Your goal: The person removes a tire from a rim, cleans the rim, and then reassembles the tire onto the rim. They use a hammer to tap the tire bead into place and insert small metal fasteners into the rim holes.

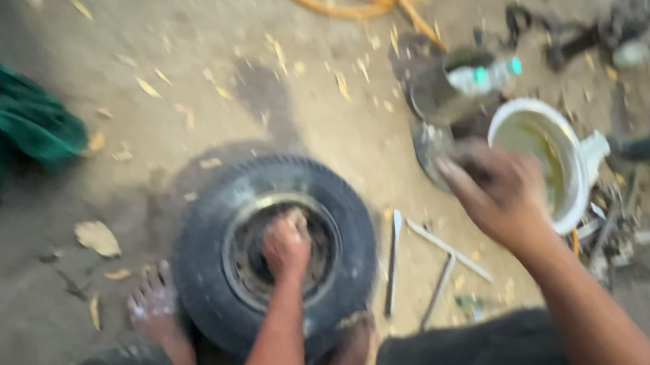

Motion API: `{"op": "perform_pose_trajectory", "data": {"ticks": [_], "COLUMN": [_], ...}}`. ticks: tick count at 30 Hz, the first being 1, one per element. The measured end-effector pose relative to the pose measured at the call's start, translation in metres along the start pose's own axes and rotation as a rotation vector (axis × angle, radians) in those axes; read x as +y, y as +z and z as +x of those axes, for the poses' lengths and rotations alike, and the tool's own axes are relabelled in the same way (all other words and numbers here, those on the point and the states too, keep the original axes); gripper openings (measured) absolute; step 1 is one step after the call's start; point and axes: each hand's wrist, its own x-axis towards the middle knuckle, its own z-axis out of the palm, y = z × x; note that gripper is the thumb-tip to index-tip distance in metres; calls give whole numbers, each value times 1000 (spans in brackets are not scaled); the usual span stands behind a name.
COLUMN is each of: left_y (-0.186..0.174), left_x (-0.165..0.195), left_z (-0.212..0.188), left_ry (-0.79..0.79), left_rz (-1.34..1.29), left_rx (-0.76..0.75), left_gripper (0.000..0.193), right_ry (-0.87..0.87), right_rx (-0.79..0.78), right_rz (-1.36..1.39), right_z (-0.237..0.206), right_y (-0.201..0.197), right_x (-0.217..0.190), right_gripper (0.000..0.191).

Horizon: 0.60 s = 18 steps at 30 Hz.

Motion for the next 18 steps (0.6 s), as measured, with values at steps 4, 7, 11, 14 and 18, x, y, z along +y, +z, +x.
{"op": "perform_pose_trajectory", "data": {"ticks": [4,7,11,14,18], "left_y": [-1,1,8,12,11], "left_x": [2,5,12,18,19], "left_z": [-1,-1,0,1,-2], "left_ry": [166,105,30,28,54], "left_rz": [-22,-8,61,147,47], "left_rx": [143,105,104,99,139], "left_gripper": [14,13,13,15,14], "right_ry": [274,293,121,41,35], "right_rx": [57,73,23,-174,-259], "right_rz": [145,59,279,150,148], "right_z": [-14,-9,-3,-3,-1], "right_y": [-21,-18,-5,6,9], "right_x": [-2,-1,-11,-21,-29], "right_gripper": [15,15,15,18,17]}}
